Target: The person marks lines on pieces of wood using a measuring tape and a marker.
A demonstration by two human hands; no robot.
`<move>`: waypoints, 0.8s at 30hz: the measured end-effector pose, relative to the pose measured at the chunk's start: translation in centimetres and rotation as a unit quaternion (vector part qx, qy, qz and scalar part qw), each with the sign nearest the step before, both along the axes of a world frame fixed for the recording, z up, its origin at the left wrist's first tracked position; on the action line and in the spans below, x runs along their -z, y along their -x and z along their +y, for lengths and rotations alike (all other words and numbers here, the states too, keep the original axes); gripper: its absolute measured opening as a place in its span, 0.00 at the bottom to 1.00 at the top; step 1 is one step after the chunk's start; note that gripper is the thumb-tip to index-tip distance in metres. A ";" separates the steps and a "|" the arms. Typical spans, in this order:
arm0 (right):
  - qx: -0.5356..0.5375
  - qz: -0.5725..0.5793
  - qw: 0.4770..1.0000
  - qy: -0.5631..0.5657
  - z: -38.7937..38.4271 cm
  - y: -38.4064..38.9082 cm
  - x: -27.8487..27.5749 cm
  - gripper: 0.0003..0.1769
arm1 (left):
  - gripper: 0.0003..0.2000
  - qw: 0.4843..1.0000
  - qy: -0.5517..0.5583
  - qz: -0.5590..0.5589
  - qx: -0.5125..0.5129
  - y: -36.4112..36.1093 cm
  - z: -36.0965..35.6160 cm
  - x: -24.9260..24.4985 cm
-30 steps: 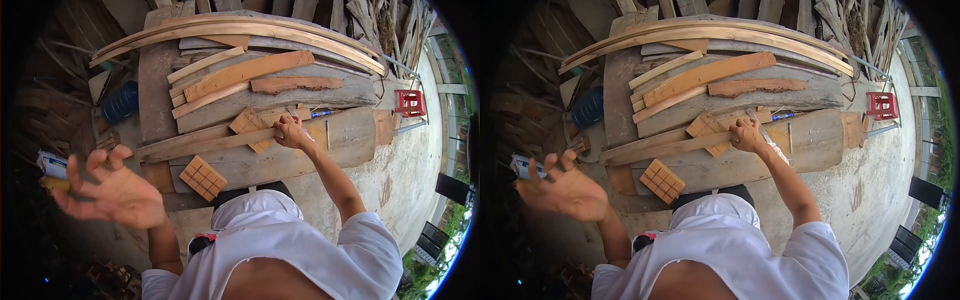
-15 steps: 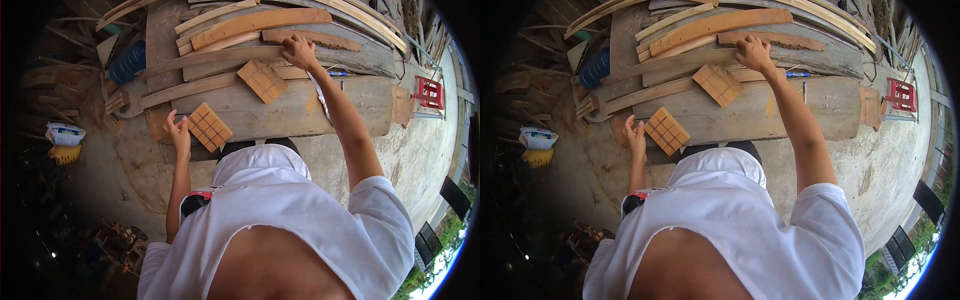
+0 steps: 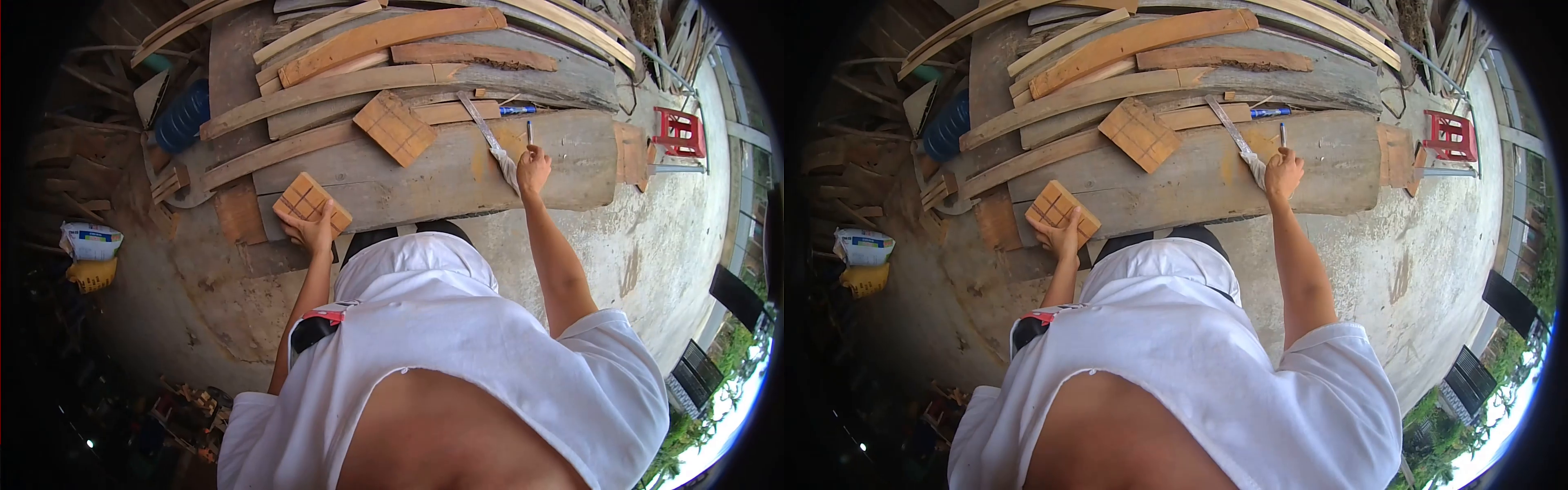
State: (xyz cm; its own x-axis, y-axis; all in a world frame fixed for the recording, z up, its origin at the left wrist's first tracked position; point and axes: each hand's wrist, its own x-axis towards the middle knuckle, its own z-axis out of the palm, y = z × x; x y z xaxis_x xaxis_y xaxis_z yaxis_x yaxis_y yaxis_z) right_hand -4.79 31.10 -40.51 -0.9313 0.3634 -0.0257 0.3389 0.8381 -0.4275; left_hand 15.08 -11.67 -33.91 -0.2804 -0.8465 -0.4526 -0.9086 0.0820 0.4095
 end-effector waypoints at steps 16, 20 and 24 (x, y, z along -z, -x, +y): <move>-0.102 0.021 0.993 -0.049 3.2 4.5 4.5 0.11 | 0.60 0.873 0.097 0.020 0.477 1.3 1.9 -2.1; -0.114 0.014 0.992 -0.053 2.9 4.0 2.7 0.10 | 0.56 0.743 0.093 0.047 0.661 4.0 2.4 -2.4; -0.102 0.068 0.992 0.011 1.7 3.1 2.5 0.12 | 0.56 0.736 0.082 0.040 0.671 5.7 2.5 -2.6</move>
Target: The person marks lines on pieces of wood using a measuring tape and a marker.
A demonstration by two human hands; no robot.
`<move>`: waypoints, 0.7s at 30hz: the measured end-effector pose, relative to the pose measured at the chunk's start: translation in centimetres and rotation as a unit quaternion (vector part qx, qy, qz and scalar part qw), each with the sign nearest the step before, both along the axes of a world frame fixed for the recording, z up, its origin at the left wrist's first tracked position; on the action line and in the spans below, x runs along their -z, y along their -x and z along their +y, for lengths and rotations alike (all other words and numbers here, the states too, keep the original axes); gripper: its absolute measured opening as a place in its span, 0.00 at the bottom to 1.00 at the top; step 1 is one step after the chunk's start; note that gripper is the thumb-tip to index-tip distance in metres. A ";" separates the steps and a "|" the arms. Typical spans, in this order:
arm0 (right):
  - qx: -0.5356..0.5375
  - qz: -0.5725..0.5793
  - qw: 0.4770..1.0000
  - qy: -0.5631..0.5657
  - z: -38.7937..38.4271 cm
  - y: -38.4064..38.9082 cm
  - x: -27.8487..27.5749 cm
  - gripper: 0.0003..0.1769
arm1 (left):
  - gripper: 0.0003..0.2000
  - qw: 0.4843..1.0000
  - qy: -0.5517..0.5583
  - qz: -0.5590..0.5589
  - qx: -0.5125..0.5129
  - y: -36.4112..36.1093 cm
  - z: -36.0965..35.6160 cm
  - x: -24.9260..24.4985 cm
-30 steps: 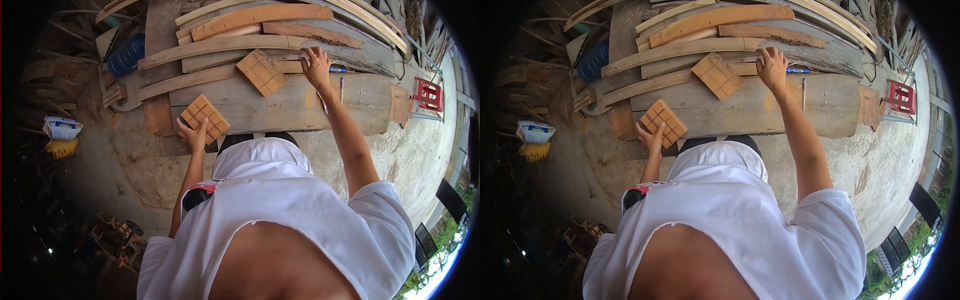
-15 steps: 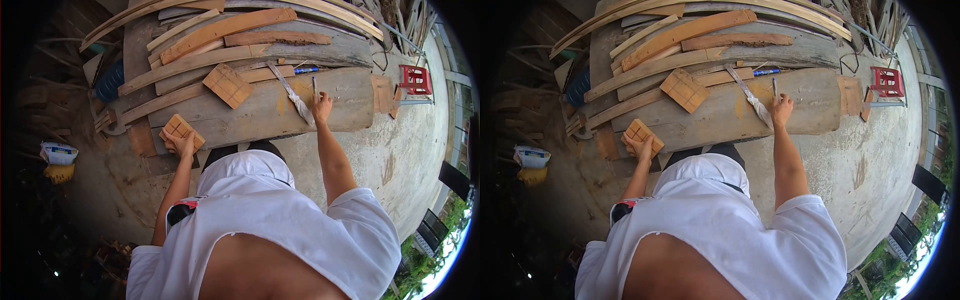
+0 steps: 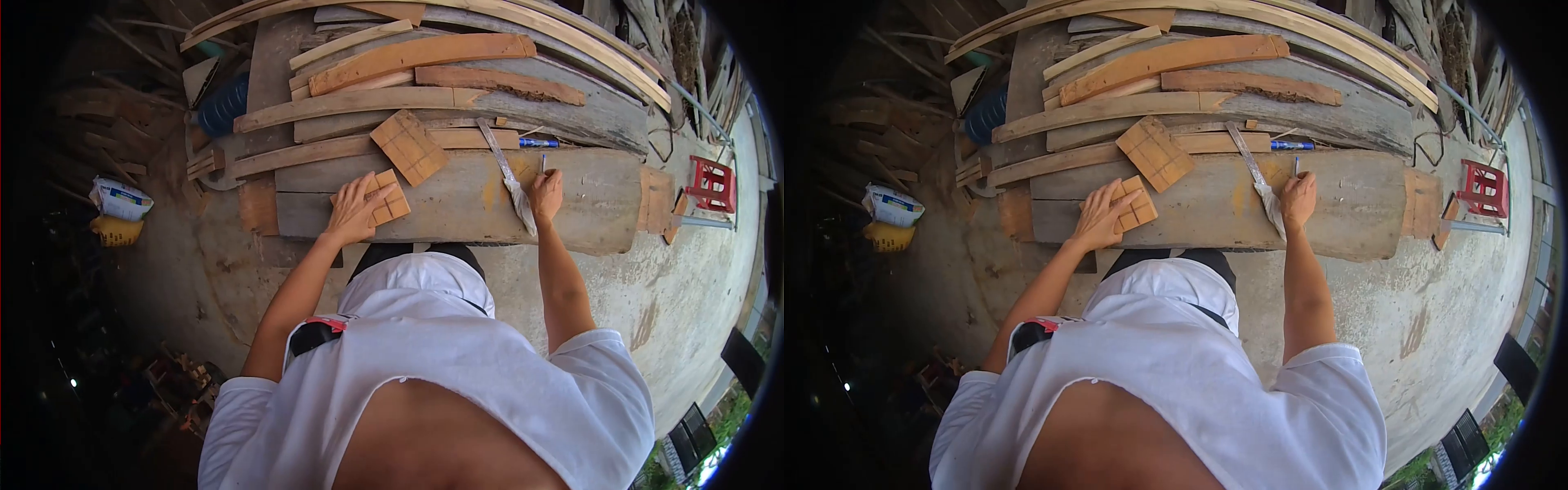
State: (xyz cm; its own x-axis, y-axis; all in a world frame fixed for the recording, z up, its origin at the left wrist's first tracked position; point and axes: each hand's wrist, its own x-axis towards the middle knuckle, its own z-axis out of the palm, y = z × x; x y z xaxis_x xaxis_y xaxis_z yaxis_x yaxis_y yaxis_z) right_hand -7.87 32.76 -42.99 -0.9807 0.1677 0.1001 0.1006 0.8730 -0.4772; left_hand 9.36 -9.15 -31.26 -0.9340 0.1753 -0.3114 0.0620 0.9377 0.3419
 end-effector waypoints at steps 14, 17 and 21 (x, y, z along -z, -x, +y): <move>-0.111 -0.047 0.992 -0.048 -4.4 -4.7 -3.5 0.30 | 0.37 0.985 -0.074 0.005 -0.153 1.7 -7.2 1.3; -0.137 -0.053 0.988 -0.044 -3.0 -5.6 -5.0 0.30 | 0.34 0.977 -0.057 0.046 -0.198 2.2 -9.8 3.1; -0.144 -0.054 0.985 -0.081 -1.7 -8.0 -6.6 0.27 | 0.33 0.974 -0.008 0.066 -0.216 3.7 -10.3 4.0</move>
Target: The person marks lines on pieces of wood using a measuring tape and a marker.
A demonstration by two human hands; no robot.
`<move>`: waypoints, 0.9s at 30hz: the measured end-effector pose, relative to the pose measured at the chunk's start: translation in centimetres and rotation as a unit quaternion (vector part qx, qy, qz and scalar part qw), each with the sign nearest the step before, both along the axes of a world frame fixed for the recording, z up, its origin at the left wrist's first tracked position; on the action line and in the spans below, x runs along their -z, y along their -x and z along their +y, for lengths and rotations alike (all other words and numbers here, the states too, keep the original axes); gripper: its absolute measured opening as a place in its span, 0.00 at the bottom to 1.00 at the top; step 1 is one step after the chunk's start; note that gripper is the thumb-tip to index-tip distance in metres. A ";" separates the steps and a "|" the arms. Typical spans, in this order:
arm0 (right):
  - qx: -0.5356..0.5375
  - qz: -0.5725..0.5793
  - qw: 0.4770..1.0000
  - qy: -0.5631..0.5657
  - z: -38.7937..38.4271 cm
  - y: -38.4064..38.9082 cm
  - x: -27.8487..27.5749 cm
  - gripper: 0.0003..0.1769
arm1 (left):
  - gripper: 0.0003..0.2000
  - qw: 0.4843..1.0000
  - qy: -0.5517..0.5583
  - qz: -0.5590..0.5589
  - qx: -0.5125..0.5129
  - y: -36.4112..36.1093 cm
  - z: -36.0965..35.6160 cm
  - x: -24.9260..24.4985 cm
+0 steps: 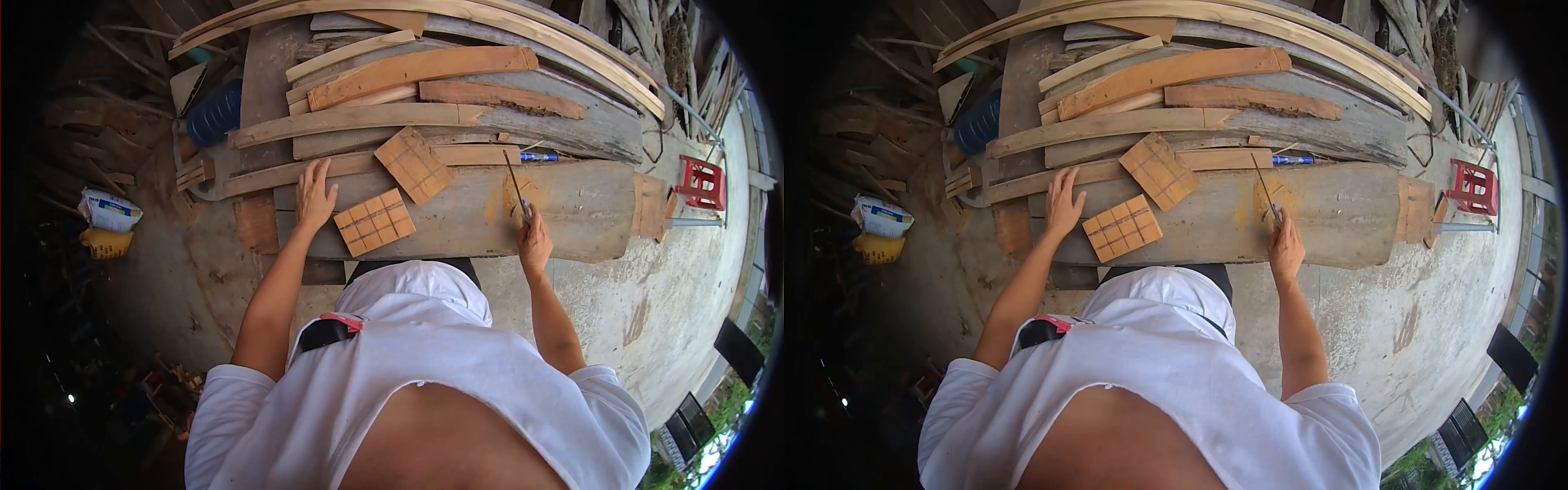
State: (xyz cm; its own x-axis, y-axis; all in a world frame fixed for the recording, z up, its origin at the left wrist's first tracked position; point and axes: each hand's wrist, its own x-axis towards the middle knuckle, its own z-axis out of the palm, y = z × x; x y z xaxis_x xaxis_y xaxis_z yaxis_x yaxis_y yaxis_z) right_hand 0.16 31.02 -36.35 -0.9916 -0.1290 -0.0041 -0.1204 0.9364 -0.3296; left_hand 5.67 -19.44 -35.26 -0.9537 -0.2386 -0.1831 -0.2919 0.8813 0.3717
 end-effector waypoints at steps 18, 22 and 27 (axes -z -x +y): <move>0.017 -0.072 0.991 0.113 -7.5 5.7 0.6 0.19 | 0.23 1.000 -0.013 0.006 -0.018 -4.8 3.8 -0.5; -0.137 0.025 0.987 0.079 -14.6 13.5 -2.9 0.31 | 0.22 1.000 -0.022 0.005 -0.019 -5.6 4.7 -0.5; -0.283 0.046 0.958 0.032 -20.1 18.7 -1.6 0.30 | 0.23 0.998 -0.050 0.013 -0.043 -6.2 5.1 -1.6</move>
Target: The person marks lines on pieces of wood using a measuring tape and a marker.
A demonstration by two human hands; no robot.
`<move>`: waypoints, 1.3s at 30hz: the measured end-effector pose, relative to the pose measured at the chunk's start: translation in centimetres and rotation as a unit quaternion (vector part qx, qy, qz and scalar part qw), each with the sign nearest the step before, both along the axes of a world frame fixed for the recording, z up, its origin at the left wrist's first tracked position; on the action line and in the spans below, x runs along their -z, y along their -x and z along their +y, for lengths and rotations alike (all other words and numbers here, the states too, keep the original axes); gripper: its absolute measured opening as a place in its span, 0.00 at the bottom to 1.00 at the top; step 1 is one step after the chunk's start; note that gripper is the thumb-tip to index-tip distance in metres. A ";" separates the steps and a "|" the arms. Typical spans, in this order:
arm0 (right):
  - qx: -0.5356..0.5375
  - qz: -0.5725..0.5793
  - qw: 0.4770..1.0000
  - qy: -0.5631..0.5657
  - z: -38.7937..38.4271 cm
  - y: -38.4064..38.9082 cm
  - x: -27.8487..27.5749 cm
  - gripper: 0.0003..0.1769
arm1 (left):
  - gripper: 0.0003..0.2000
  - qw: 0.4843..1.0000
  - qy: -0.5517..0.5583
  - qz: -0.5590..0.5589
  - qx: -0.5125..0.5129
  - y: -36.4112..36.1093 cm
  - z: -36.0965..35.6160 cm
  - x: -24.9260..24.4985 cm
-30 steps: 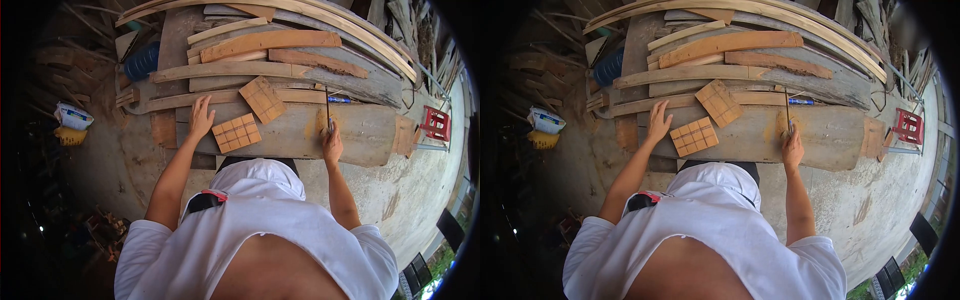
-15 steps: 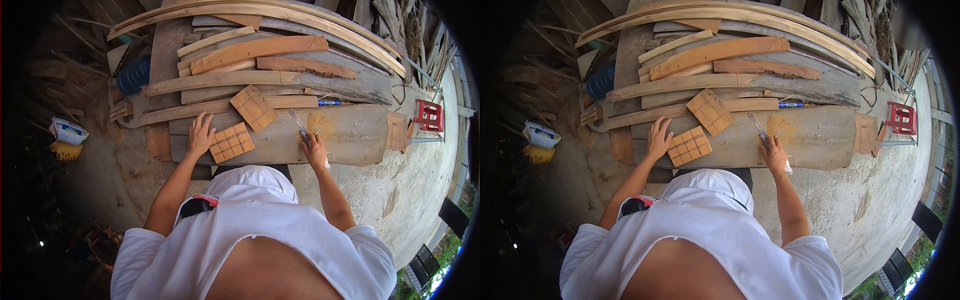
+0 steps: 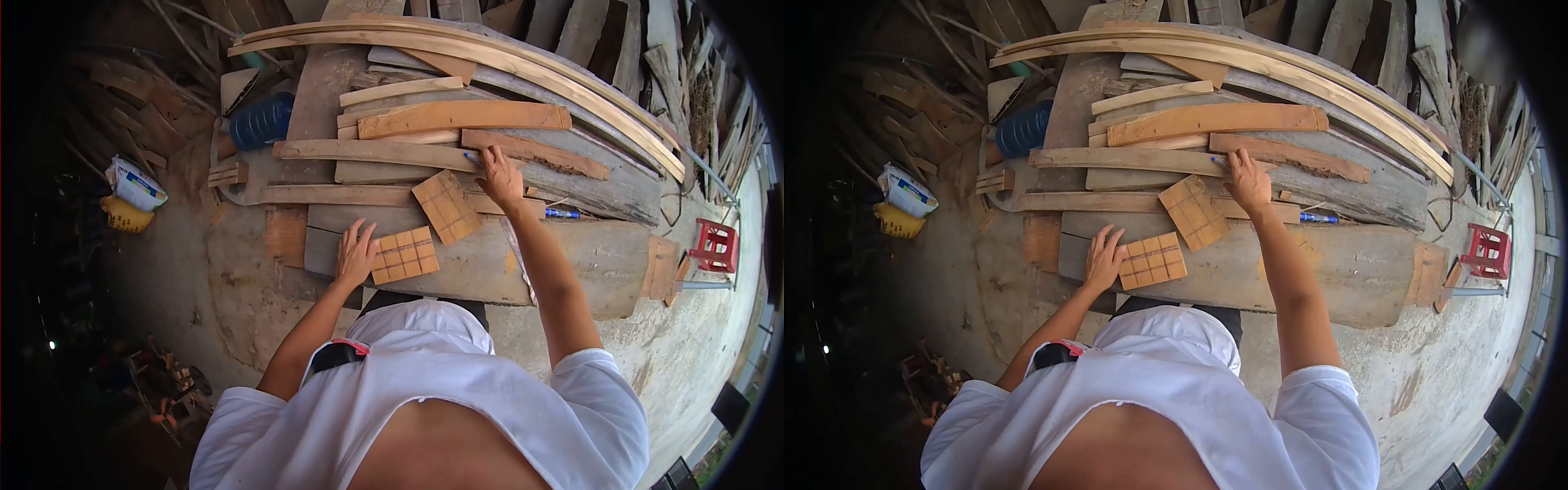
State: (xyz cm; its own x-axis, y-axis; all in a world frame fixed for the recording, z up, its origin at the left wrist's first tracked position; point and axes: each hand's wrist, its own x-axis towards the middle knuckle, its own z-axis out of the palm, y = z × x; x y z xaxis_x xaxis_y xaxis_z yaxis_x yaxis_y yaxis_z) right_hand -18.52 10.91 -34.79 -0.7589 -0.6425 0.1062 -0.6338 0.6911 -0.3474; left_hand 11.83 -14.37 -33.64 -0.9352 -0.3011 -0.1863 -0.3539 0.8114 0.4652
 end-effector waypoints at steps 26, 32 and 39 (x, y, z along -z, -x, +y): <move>0.270 -0.136 0.952 -0.055 9.2 -19.0 -2.6 0.09 | 0.40 0.983 0.093 0.106 0.117 25.2 -12.2 4.5; 0.205 -0.257 0.942 -0.059 5.7 -21.3 -3.6 0.15 | 0.38 0.971 0.167 0.054 0.162 26.2 -12.7 3.0; 0.214 -0.245 0.945 -0.041 0.1 -20.0 -4.1 0.13 | 0.34 0.956 0.198 0.093 0.195 28.6 -14.6 -0.2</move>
State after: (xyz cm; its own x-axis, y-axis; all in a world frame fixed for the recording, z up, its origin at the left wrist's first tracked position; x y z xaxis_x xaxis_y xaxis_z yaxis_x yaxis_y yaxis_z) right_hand 1.44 11.01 -30.71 -0.8963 -0.2561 -0.3621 -0.0665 0.8848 -0.4613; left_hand -16.75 -28.94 -33.42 -0.9966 0.0652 0.0499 0.0707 0.9904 0.1186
